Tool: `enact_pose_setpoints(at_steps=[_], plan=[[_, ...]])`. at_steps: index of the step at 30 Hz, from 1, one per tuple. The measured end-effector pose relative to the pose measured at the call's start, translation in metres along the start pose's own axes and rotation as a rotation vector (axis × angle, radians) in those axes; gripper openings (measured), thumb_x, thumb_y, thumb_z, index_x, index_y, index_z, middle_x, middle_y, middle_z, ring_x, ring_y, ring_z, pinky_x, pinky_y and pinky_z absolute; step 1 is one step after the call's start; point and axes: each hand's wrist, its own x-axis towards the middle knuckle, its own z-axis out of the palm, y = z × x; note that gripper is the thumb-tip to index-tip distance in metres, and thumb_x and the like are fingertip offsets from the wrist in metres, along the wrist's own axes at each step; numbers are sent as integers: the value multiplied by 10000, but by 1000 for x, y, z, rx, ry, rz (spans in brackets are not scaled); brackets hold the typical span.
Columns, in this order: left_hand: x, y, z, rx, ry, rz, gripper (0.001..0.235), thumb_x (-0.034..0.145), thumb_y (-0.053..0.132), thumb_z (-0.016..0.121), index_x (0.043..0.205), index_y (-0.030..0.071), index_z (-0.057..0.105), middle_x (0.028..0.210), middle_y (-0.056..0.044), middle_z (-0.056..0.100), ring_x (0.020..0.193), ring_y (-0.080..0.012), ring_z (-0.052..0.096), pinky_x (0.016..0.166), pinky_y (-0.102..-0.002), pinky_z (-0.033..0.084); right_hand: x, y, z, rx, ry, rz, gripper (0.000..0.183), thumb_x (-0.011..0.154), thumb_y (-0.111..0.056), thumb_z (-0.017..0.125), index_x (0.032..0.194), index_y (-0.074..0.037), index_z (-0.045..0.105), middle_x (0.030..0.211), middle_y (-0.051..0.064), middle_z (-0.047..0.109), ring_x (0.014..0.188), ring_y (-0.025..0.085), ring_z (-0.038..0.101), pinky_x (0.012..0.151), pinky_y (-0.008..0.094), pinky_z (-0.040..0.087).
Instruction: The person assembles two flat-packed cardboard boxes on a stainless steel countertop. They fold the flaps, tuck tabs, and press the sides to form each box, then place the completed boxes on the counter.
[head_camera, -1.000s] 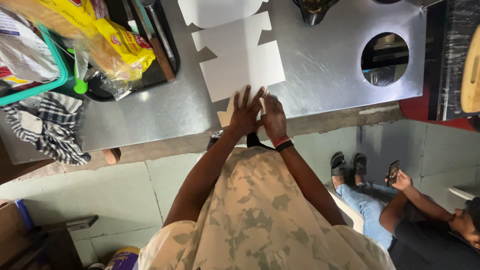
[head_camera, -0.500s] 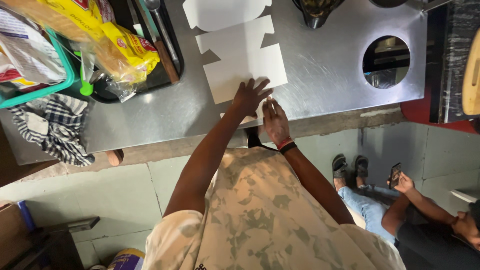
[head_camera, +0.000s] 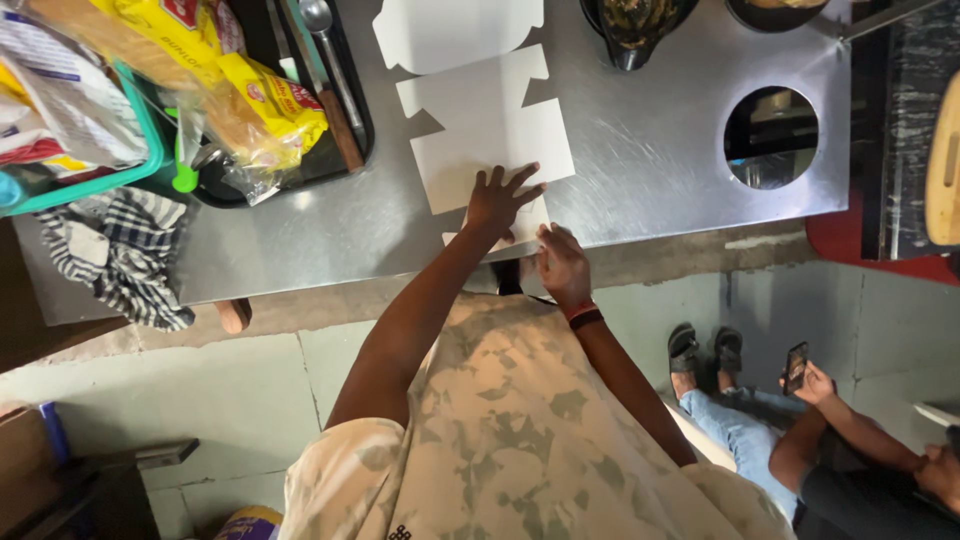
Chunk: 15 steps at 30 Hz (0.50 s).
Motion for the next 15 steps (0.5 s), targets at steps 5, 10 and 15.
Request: enact_pose_setpoints(at_steps=[5,10,15], plan=[[-54,-17,7,-326,413,-148,1118,649,410,936,1605,274,373,1645,-69,310,1409,-388,427,1123,-547,385,25,-16,-9,-99,60,30,750,829,-245,854,1417,23,473,1149,306,666,1092,445,598,903,500,524],[-144,-17,38,-425,604,-642,821,826,420,884,1357,-71,496,1354,-330,503,1190,-478,500,945,-570,453,50,-3,-3,189,-149,654,775,943,-250,674,1630,-88,354,1174,221,711,1019,381,704,890,459,558],[-151,-7,41,-411,668,-663,837,739,421,883,1274,-97,500,1304,-338,497,1159,-499,515,921,-565,478,30,1,-3,-45,32,149,774,848,-251,778,1504,-50,420,1334,244,618,1231,400,582,1017,495,485]])
